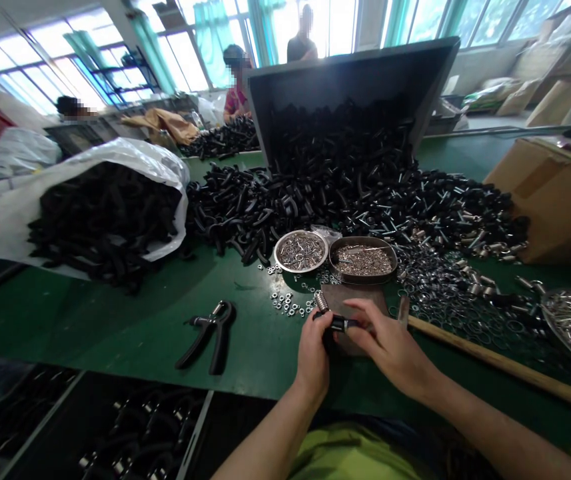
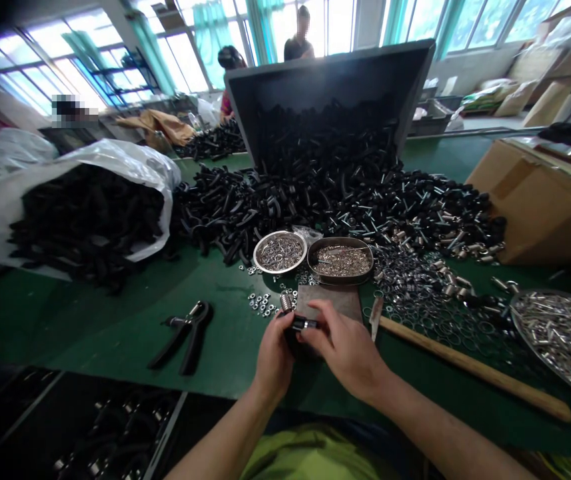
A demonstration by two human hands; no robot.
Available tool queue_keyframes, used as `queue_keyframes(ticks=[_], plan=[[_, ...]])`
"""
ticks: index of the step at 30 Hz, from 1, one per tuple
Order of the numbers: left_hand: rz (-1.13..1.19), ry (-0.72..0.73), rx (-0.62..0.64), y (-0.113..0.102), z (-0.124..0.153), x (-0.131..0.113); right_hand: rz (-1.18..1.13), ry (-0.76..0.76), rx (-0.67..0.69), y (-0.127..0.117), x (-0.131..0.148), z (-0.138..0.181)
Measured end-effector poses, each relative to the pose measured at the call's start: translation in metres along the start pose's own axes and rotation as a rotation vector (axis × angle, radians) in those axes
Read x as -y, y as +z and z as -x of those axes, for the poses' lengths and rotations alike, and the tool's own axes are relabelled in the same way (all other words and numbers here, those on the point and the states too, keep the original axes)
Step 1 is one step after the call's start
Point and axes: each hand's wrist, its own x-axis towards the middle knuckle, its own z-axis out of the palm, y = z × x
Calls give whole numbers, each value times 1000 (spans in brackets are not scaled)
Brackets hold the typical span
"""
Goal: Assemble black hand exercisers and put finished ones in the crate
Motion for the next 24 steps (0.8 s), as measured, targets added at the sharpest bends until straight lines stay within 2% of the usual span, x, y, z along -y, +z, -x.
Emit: queue_keyframes(ticks=[2, 4, 6, 8, 10, 11, 13, 15, 16, 18, 21, 24], plan=[[-88, 127, 50, 1, 0, -2, -106, -1, -47, 3, 1, 1], [-210, 191, 69, 2, 0, -2, -405, 165, -22, 9, 0, 1], [-329, 264, -15, 4, 2, -1, -761, 365, -19, 18, -2, 0], [-432, 362, -104, 5, 2, 2, -997, 477, -77, 25, -7, -1], [-539, 389, -97, 6, 1, 4, -1055, 517, -98, 28, -15, -1], [-593, 376, -64, 5, -1, 4, -1023, 521, -63, 26, -20, -2], [-682, 349, 5, 1, -7, 4, -836, 495, 108, 16, -32, -5], [-742, 357, 66, -5, -14, 3, -497, 422, 292, -2, -41, -16], [-764, 371, 94, -9, -17, 3, -299, 361, 333, -13, -42, -25], [-830, 399, 150, -16, -23, 5, 113, 181, 287, -33, -39, -54], [-980, 479, 255, -22, -27, 10, 662, -119, 72, -44, -26, -112], [-1146, 576, 319, -21, -27, 14, 842, -163, 15, -30, -18, -173]])
